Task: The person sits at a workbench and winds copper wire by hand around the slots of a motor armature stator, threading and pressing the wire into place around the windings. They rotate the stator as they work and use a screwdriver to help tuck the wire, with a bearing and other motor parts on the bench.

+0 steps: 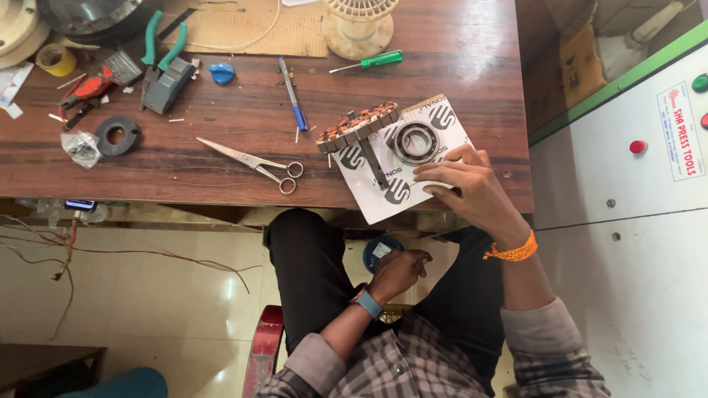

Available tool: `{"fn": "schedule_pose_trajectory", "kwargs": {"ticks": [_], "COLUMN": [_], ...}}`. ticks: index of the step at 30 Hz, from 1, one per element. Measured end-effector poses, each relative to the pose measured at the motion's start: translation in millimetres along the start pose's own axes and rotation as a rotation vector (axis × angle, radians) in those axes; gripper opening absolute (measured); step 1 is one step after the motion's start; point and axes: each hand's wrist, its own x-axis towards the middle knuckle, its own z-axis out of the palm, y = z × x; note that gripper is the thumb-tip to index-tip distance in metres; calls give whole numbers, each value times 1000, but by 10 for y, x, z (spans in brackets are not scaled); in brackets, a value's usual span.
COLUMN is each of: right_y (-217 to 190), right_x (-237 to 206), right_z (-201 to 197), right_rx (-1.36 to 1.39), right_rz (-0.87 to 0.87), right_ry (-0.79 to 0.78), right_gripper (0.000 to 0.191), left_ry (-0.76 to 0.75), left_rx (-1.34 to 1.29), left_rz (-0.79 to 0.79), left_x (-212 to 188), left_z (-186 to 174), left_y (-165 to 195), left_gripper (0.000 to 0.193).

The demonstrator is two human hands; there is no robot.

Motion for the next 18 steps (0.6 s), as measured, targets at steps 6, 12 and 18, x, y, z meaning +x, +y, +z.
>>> {"fn": "schedule_pose_trajectory", "kwargs": {"ticks": [6,12,18], "right_y": [13,38,215], "right_x": [150,207,17], "right_z": [-35,68,-131], "right_rx": [91,39,65], "right_rz": [-77,-154,-53], "right_ry": [-235,-196,-77], "right_gripper": [28,11,6], "left_ry": [-41,-24,25], "left_rx": [-25,-14,-17], "left_rz": [-43,-17,36], "left_x": [-5,-11,48], "left_z": [0,-32,-35], "left_y": [28,-16,-109], "left_gripper": [26,26,25]}}
